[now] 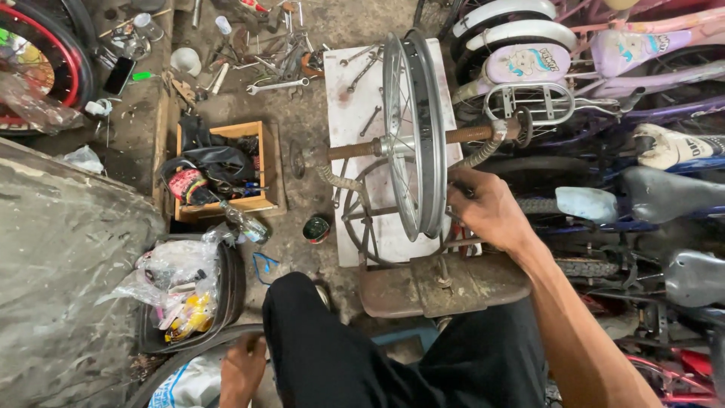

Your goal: The person works on a bicycle wheel mounted on a repair stand, using a spoke wrench to tighten and adjust the spokes. They rotate the wheel to access different sections and continue adjusting the tension of the spokes.

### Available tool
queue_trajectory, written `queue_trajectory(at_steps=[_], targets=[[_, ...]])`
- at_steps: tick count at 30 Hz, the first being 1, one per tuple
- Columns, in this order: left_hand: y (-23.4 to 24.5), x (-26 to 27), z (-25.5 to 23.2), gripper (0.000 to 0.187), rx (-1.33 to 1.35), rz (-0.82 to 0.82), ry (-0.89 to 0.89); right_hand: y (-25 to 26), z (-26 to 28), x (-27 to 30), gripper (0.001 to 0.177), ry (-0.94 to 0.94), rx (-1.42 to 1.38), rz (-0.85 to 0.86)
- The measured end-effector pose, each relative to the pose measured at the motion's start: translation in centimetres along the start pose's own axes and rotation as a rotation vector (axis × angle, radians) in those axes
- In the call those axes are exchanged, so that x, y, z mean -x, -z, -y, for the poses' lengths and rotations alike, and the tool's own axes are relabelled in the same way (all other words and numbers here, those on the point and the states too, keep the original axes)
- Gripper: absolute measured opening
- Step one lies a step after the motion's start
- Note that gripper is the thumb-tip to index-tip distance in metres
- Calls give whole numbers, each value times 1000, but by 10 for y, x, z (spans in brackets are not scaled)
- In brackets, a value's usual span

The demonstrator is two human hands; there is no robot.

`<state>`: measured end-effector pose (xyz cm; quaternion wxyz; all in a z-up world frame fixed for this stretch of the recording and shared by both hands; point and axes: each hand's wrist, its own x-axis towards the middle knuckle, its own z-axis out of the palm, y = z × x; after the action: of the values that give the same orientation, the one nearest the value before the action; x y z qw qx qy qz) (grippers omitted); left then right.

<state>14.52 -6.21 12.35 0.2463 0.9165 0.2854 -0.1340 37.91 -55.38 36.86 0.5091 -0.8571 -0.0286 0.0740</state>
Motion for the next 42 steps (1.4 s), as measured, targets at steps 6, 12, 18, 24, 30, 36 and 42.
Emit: queue_trajectory(at_steps=[6,12,18,24,30,36,42], targets=[[88,49,-220,24,443,-245,-321,0,3,-5,33,-10,66,43],[108,75,-352,27,781,35,-552,-1,-1,-6,37,-18,21,47],[93,56,-437,48,595,498,-513,0,3,-4,34,-34,46,23],[74,36,-449,43,698,618,-398,0,2,-6,30,-50,60,9],[105,69,-414,36,540,330,-613,1,7,-3,30,-23,18,-19],[85,123,-368,30,812,44,-569,-2,6,-5,29,-2,27,28],[66,128,-381,38,1199,-117,-453,-2,6,-6,33,50,-23,58]])
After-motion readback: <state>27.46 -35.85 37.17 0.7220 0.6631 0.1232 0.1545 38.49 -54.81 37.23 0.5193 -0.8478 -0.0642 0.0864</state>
